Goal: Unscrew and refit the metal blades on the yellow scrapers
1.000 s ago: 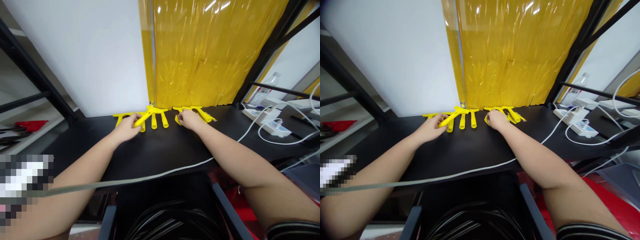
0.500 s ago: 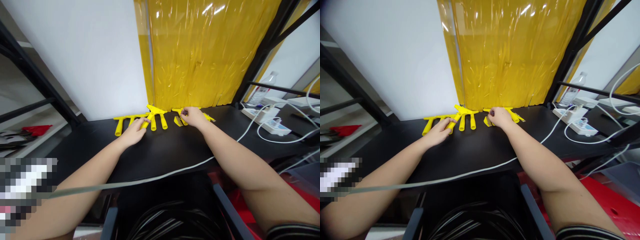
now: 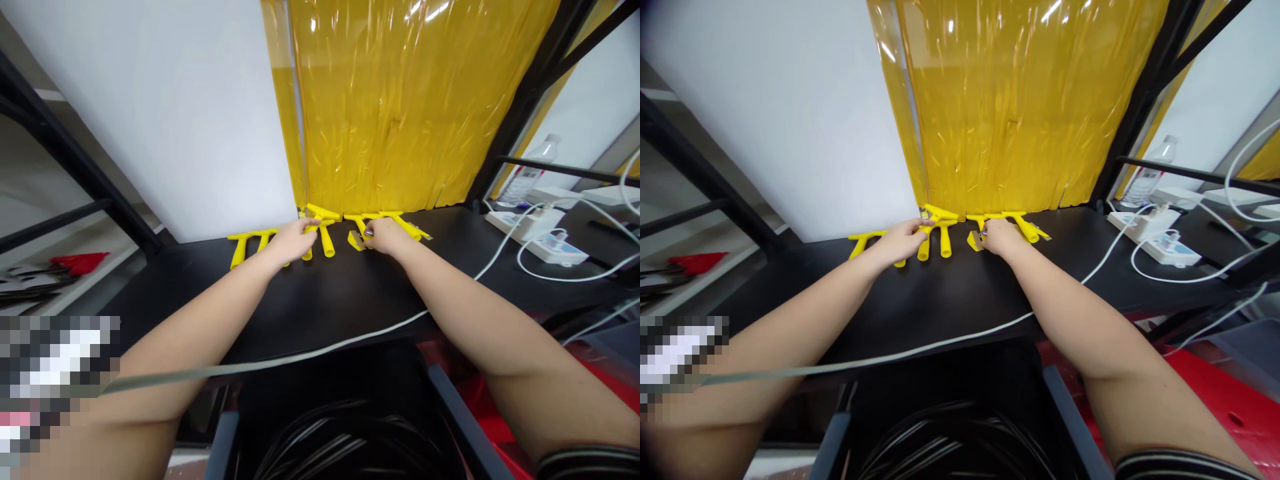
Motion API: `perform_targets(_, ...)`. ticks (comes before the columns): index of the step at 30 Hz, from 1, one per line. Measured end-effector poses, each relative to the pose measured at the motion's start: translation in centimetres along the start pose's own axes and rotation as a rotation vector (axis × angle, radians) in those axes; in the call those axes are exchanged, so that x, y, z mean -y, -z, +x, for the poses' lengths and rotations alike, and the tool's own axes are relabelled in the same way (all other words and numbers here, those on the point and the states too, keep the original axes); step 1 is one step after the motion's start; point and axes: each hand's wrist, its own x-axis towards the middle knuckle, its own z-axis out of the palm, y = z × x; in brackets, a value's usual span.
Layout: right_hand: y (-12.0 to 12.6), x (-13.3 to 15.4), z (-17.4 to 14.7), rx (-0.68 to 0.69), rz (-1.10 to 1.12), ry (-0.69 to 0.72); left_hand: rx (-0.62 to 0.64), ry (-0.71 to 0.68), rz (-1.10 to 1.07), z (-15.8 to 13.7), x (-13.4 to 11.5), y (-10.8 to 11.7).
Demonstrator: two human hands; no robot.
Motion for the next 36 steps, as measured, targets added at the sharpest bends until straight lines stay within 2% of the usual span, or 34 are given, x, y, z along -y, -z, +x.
perform_targets(5,0.1,-0.1,0.0,0.007,-0.002,-0.004,0.059,0.019,0.123,4.6,-3.3,-2.3)
perform_targets(10,0.1,-0.2,0.0,0.012,-0.003,-0.013,0.099,0.037,0.224,6.7,-5.6,-4.7)
perform_targets(15,-0.3,-0.5,0.3,0.006,-0.001,0.009,0.134,0.032,0.312,6.7,-6.5,-5.8)
perform_targets(21,-0.2,-0.6,0.3,0.021,-0.001,0.028,0.139,0.045,0.381,5.9,-6.4,-6.3)
perform_targets(28,0.2,-0.5,0.0,0.039,-0.013,0.052,0.162,-0.105,0.373,4.7,-5.2,-5.5)
perform_targets(36,0.2,-0.8,0.0,0.044,0.004,0.045,0.112,-0.143,0.394,4.7,-5.0,-6.3)
